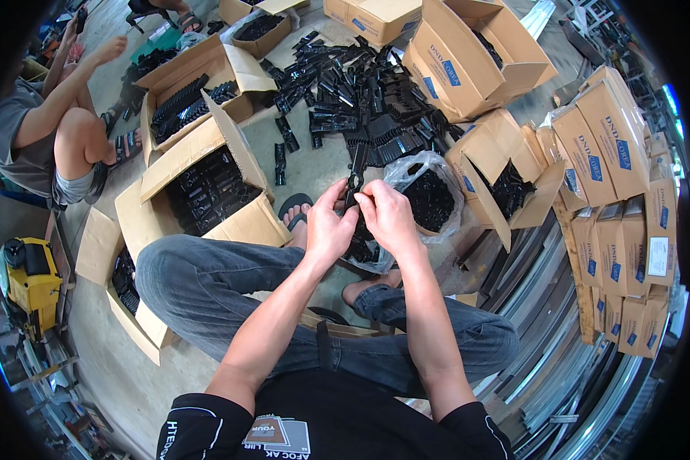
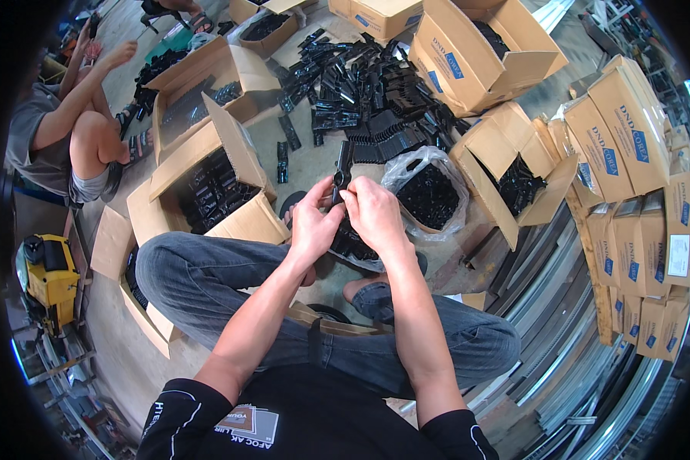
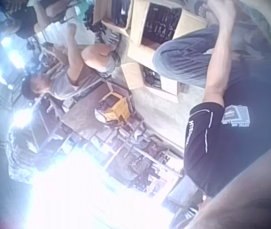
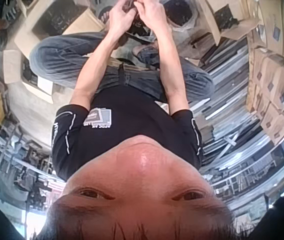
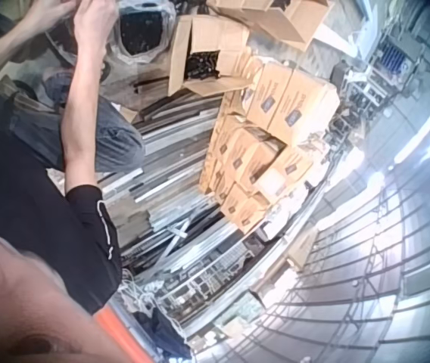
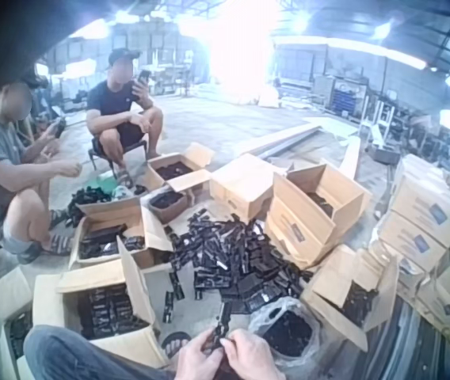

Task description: The person sits on the floor and assembles small black metal components by hand, taking pieces from a plastic bag and boxes, and fitting them together.

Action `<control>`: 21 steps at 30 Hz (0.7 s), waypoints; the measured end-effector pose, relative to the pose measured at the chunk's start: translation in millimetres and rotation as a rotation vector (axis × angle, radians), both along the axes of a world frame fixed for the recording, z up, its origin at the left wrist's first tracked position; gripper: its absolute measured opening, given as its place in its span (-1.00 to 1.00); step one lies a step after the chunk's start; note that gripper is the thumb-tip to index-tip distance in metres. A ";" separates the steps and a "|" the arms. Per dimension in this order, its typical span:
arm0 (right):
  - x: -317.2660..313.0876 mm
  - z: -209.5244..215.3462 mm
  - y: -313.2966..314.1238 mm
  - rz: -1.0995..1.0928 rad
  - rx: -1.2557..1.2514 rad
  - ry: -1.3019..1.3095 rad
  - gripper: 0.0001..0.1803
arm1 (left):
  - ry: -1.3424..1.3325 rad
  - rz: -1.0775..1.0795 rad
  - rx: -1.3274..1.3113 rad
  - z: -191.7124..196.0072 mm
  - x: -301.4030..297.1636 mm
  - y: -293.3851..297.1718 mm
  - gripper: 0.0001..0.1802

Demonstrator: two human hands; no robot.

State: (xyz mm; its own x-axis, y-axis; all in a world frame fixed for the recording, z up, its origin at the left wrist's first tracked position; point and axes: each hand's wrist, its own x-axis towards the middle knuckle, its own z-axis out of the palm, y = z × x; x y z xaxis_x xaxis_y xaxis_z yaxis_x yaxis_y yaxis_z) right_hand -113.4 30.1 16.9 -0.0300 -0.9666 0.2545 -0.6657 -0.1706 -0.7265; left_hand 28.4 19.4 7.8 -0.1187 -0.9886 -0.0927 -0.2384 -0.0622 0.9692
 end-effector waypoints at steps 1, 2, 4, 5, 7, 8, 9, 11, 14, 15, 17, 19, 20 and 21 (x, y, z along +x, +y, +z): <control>0.2 -1.0 0.2 0.004 -0.005 0.003 -0.82 | 0.002 -0.001 0.001 -2.6 0.3 0.0 -0.40; 0.3 -1.3 0.3 0.002 -0.007 0.002 -0.82 | 0.004 -0.003 0.002 -3.0 0.5 -0.4 -0.40; 0.8 -1.6 0.8 0.011 0.009 -0.080 -0.84 | 0.007 0.000 0.016 -1.7 0.6 -0.9 -0.39; 1.2 -1.6 0.8 0.011 0.007 -0.080 -0.84 | 0.010 0.004 0.032 -1.0 0.8 -1.2 -0.39; 2.0 -1.2 0.3 0.025 0.004 -0.127 -0.86 | 0.007 0.001 0.025 -4.8 1.4 -2.2 -0.39; 1.9 -0.9 0.3 0.026 0.004 -0.127 -0.86 | 0.003 -0.002 0.021 -5.8 1.5 -2.2 -0.38; 1.8 0.0 0.3 0.036 -0.004 -0.135 -0.86 | 0.003 -0.002 0.020 -6.0 1.5 -2.1 -0.38; 1.9 2.3 0.2 0.047 -0.012 -0.143 -0.86 | -0.006 -0.005 0.026 -5.2 1.9 -1.9 -0.38; 2.5 3.6 0.3 0.052 -0.011 -0.154 -0.85 | 0.020 0.001 0.057 -7.0 2.3 -2.3 -0.38; 2.6 1.5 0.6 0.034 -0.003 -0.174 -0.86 | 0.021 0.000 0.058 -6.2 2.0 -2.2 -0.38; 3.0 -0.7 1.0 0.017 0.007 -0.193 -0.86 | 0.016 0.004 0.057 -3.6 2.0 -1.6 -0.38; 3.6 -1.9 0.5 -0.011 -0.001 -0.155 -0.86 | 0.011 0.005 0.043 -8.4 2.1 -2.1 -0.38; 3.4 -3.1 0.5 -0.012 0.001 -0.156 -0.86 | 0.004 0.004 0.028 -8.0 2.0 -2.6 -0.38; 2.9 -4.3 0.3 -0.026 -0.014 -0.110 -0.84 | 0.003 0.004 0.030 -6.9 1.7 -2.4 -0.38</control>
